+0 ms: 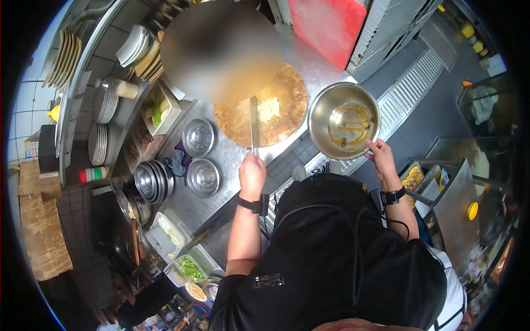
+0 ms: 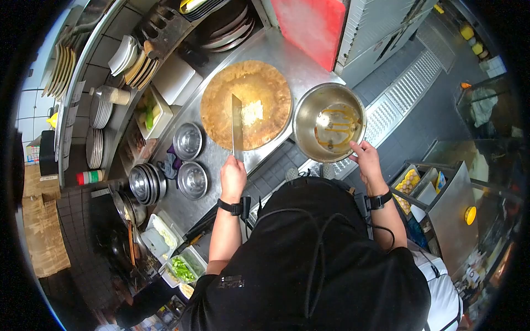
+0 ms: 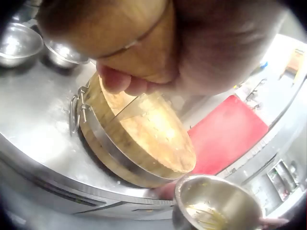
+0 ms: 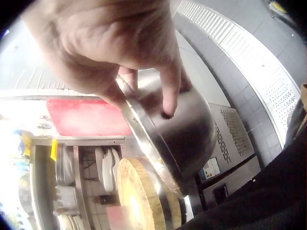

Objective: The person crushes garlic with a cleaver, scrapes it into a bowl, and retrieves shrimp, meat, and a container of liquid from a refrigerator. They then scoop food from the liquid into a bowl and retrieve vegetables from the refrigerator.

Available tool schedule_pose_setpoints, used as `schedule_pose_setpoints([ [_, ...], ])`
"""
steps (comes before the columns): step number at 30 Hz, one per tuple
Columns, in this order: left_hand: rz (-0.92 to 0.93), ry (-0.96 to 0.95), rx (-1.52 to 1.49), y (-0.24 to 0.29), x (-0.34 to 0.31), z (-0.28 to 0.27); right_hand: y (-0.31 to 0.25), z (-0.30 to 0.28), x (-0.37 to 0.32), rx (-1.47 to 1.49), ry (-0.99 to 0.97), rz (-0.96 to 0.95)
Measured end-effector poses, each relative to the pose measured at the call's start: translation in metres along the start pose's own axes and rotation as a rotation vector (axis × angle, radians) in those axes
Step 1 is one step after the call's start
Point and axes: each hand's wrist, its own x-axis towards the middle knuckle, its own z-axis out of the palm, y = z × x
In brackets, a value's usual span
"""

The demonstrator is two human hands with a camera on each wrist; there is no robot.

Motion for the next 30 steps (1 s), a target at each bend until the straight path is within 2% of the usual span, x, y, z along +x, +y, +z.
schedule_pose_setpoints([
  [15, 0.03, -0.055, 0.03, 0.004, 0.003, 0.0, 0.007, -0.001, 0.001, -0.004, -0.008, 0.006],
  [19, 0.012, -0.05, 0.023, 0.01, 0.003, 0.002, -0.007, 0.006, -0.009, 0.01, -0.004, 0.013],
  [22, 0.072, -0.062, 0.014, 0.007, 0.006, 0.005, 0.008, -0.005, 0.002, 0.015, -0.032, 0.002],
  [25, 0.026, -0.04, -0.021, 0.015, 0.004, 0.004, 0.004, -0.002, -0.001, 0.003, -0.005, 0.019],
  [27, 0.096, -0.03, -0.008, 0.011, 0.006, 0.009, 0.007, -0.004, 0.0, 0.01, -0.019, 0.016],
  [30, 0.089, -0.031, -0.02, 0.019, 0.004, 0.001, 0.003, -0.002, -0.003, -0.001, -0.008, 0.017],
])
